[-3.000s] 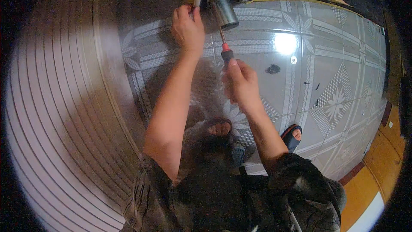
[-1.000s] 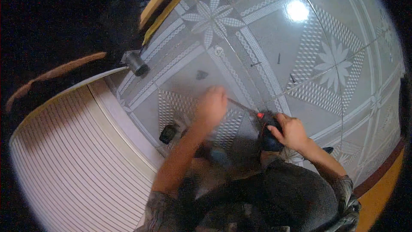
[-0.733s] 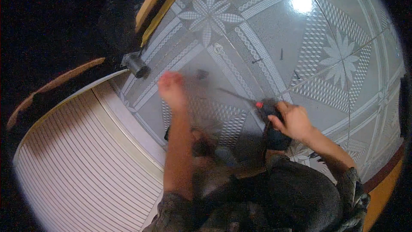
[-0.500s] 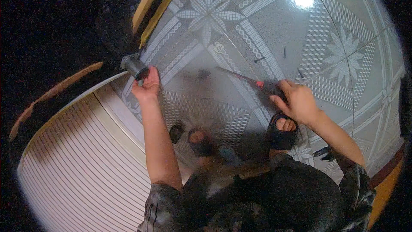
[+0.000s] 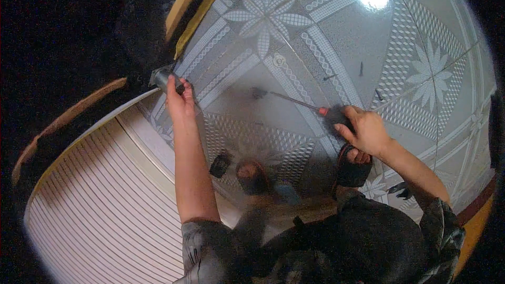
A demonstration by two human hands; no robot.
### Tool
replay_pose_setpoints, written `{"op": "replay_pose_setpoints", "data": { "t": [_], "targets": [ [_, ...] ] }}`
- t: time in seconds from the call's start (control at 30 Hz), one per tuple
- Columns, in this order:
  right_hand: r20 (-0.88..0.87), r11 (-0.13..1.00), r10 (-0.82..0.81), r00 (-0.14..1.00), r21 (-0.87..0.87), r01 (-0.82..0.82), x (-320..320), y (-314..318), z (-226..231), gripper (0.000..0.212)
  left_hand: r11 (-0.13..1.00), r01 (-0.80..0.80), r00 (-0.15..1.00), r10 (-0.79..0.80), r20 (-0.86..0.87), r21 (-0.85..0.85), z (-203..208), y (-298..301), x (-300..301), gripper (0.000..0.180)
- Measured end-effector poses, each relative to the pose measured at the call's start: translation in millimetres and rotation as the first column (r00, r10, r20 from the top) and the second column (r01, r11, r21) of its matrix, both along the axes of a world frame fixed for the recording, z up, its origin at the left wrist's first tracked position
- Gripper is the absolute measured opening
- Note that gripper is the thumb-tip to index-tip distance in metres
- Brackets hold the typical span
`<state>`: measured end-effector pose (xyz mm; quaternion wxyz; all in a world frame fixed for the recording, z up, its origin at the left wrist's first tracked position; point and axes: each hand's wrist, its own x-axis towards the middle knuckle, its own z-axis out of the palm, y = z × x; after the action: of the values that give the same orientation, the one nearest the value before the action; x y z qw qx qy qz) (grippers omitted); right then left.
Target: The person uses a screwdriver to remove and then re-install a metal leg on the bottom corner of a yellow sofa, handling several small screws.
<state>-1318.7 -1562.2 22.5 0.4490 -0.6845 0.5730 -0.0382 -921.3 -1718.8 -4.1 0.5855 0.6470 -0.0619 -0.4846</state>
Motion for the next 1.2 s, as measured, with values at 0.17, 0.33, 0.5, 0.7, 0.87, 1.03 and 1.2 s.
{"op": "replay_pose_setpoints", "data": {
  "t": [0.17,0.33,0.5,0.7,0.87,1.03,1.2],
  "targets": [
    [-0.007,0.999,0.029,1.0,-0.014,-0.029,-4.5,1.2,-4.5,0.033,0.999,-0.046,0.998,0.046,0.033,0.025,-3.7,1.0,3.5,0.024],
    [0.003,1.0,-0.02,1.0,-0.005,0.02,-11.0,3.5,-2.3,0.032,0.999,-0.034,0.997,0.032,0.065,0.037,-5.5,2.0,8.1,0.023],
    [0.038,0.995,-0.096,0.995,0.025,0.095,-11.6,12.5,-1.1,0.031,0.999,0.031,0.999,-0.03,-0.032,0.033,-3.1,3.1,14.9,0.025],
    [0.038,0.937,-0.33,0.943,0.136,0.323,-29.7,50.9,10.3,0.032,0.973,0.031,0.942,-0.104,0.318,0.227,2.3,51.2,-37.4,0.031],
    [0.033,0.831,-0.556,0.831,0.047,0.554,-40.9,87.5,23.8,0.028,0.495,0.797,0.096,-0.669,0.737,0.345,-5.6,110.9,-191.9,0.022],
    [0.05,0.647,-0.763,0.645,0.027,0.762,-40.7,110.8,30.6,0.025,0.301,0.778,-0.313,-0.576,0.756,0.551,-2.6,107.0,-262.3,0.027],
    [0.061,0.657,-0.746,0.663,-0.093,0.748,-47.8,121.0,28.2,0.026,0.331,0.796,-0.139,-0.716,0.685,0.507,-8.3,105.0,-268.1,0.02]
  ]
}}
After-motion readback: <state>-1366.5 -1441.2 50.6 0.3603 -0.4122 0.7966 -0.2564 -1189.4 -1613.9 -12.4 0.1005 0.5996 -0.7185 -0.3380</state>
